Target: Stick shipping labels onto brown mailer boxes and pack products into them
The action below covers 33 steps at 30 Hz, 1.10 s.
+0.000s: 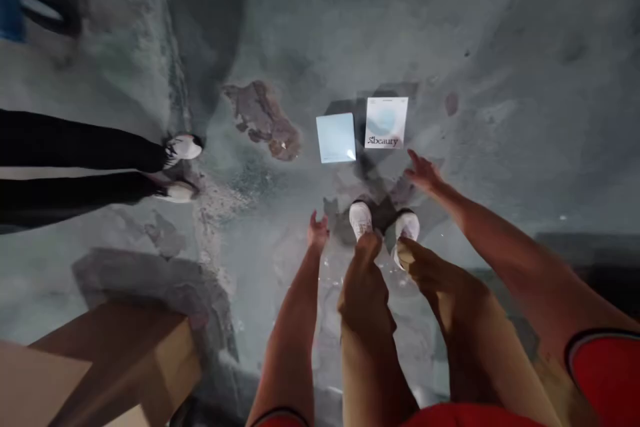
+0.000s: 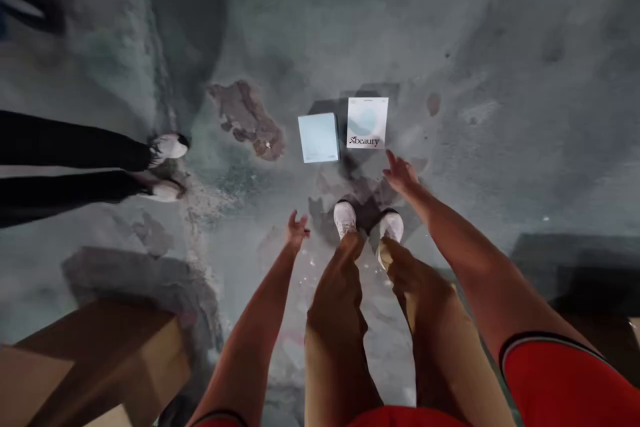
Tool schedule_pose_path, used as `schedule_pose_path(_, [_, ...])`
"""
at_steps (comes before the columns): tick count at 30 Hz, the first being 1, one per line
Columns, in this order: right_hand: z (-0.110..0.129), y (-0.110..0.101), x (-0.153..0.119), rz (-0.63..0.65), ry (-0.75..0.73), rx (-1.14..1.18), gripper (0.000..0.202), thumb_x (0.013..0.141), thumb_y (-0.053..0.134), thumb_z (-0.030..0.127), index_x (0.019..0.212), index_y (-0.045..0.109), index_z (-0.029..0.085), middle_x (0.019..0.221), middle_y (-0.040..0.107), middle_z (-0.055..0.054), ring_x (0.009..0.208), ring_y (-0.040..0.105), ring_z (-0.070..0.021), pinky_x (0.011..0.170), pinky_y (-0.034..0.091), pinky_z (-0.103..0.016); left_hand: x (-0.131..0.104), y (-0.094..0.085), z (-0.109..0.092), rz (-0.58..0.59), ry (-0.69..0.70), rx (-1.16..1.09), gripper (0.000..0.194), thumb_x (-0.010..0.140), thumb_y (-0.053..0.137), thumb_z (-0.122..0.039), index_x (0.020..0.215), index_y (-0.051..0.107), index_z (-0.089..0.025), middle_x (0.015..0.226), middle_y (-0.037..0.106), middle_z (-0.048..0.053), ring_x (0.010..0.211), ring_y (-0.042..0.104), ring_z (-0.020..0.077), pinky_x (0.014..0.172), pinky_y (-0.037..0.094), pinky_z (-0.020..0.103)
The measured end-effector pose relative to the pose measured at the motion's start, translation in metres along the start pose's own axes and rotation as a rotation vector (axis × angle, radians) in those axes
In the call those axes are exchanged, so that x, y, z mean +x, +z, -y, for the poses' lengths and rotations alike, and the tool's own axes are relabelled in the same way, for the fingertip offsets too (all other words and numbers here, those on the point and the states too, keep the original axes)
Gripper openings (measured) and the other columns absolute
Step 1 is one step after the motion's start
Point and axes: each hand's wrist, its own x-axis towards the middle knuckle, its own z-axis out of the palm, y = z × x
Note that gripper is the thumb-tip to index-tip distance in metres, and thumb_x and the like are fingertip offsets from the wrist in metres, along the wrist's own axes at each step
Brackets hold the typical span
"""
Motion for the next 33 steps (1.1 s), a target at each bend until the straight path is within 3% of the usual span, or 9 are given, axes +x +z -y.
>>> schedule_pose_path(4, [0.002, 0.029, 0.082, -0.095, 0.003, -0.11, 0.097, 0.081, 0.073, 0.027, 0.159, 0.015, 0.022, 0.159, 0.02, -0.025, 0.14, 0.032, -0.0473, 0.108, 0.032, -0.064, 0.109, 0.054, -0.039, 0.024, -0.066, -0.036, 0.053, 0.092, 0.062, -0.037, 0.137, 0.046, -0.016, 0.085, 0.066, 0.004, 0.062, 0.062, 0.0144, 0.062, 0.053, 0.033])
schedule_pose_path(7, [-0.001, 0.035, 0.098, -0.101, -0.07, 0.1, 0.082, 0.084, 0.065, 0.018, 0.156, 0.027, 0.022, 0.157, 0.032, -0.015, 0.143, 0.033, -0.0347, 0.116, 0.029, -0.051, 0.149, 0.092, -0.063, 0.074, -0.039, -0.146, 0.04, 0.091, 0.063, -0.033, 0.126, 0.054, -0.015, 0.069, 0.064, 0.001, 0.054, 0.061, 0.0139, 0.061, 0.052, 0.031])
schedule_pose_path(9, [0.0, 0.028, 0.09, -0.112, -0.057, 0.501, 0.073, 0.082, 0.065, 0.017, 0.15, 0.039, 0.021, 0.15, 0.045, -0.009, 0.139, 0.04, -0.0261, 0.117, 0.031, -0.042, 0.145, 0.104, -0.07, 0.064, -0.008, -0.227, 0.02, 0.093, 0.06, -0.024, 0.11, 0.06, -0.014, 0.064, 0.062, -0.001, 0.054, 0.06, 0.0115, 0.064, 0.053, 0.028])
schedule_pose_path(12, [0.013, -0.007, 0.056, -0.102, 0.043, 1.014, 0.052, 0.085, 0.064, 0.033, 0.133, 0.052, 0.019, 0.126, 0.064, -0.004, 0.116, 0.06, -0.0189, 0.107, 0.045, -0.039, 0.094, 0.098, -0.079, 0.048, 0.009, -0.329, 0.006, 0.094, 0.055, -0.018, 0.091, 0.058, -0.013, 0.064, 0.063, -0.001, 0.058, 0.063, 0.0104, 0.071, 0.053, 0.028])
schedule_pose_path(15, [0.04, -0.072, -0.004, -0.044, 0.11, 1.238, 0.034, 0.09, 0.054, 0.048, 0.107, 0.057, 0.019, 0.095, 0.071, -0.001, 0.085, 0.069, -0.0148, 0.09, 0.057, -0.037, 0.007, 0.069, -0.104, 0.075, 0.01, -0.399, 0.013, 0.092, 0.058, -0.018, 0.079, 0.054, -0.016, 0.063, 0.065, 0.001, 0.063, 0.066, 0.0123, 0.074, 0.054, 0.031])
schedule_pose_path(19, [0.092, -0.174, -0.093, 0.093, 0.279, 1.679, 0.021, 0.089, 0.063, 0.039, 0.098, 0.058, 0.02, 0.087, 0.073, 0.001, 0.079, 0.07, -0.0126, 0.079, 0.059, -0.025, -0.117, 0.027, -0.167, 0.136, 0.06, -0.443, 0.02, 0.079, 0.073, -0.022, 0.076, 0.055, -0.017, 0.063, 0.067, 0.002, 0.063, 0.068, 0.0155, 0.071, 0.056, 0.031])
schedule_pose_path(22, [0.135, -0.243, -0.139, 0.164, 0.303, 1.828, 0.019, 0.096, 0.053, 0.034, 0.101, 0.059, 0.017, 0.086, 0.074, -0.003, 0.07, 0.069, -0.0101, 0.07, 0.059, -0.02, -0.19, 0.01, -0.225, 0.17, 0.145, -0.448, 0.022, 0.074, 0.077, -0.024, 0.078, 0.057, -0.017, 0.064, 0.067, 0.0, 0.062, 0.068, 0.0144, 0.07, 0.056, 0.029])
schedule_pose_path(28, [0.198, -0.358, -0.168, 0.119, 0.129, 1.998, 0.03, 0.102, 0.04, 0.032, 0.108, 0.061, 0.012, 0.092, 0.074, -0.008, 0.072, 0.07, -0.0081, 0.075, 0.057, -0.018, -0.276, 0.017, -0.331, 0.266, 0.249, -0.439, 0.011, 0.079, 0.07, -0.016, 0.081, 0.06, -0.019, 0.065, 0.068, -0.003, 0.06, 0.068, 0.0135, 0.067, 0.057, 0.026])
schedule_pose_path(33, [0.209, -0.43, -0.165, 0.005, -0.117, 1.982, 0.019, 0.095, 0.056, 0.029, 0.098, 0.066, 0.013, 0.091, 0.076, -0.007, 0.075, 0.072, -0.0101, 0.074, 0.058, -0.015, -0.318, 0.044, -0.385, 0.394, 0.213, -0.41, 0.01, 0.078, 0.066, -0.004, 0.081, 0.062, -0.013, 0.062, 0.068, 0.004, 0.052, 0.066, 0.0167, 0.055, 0.057, 0.027])
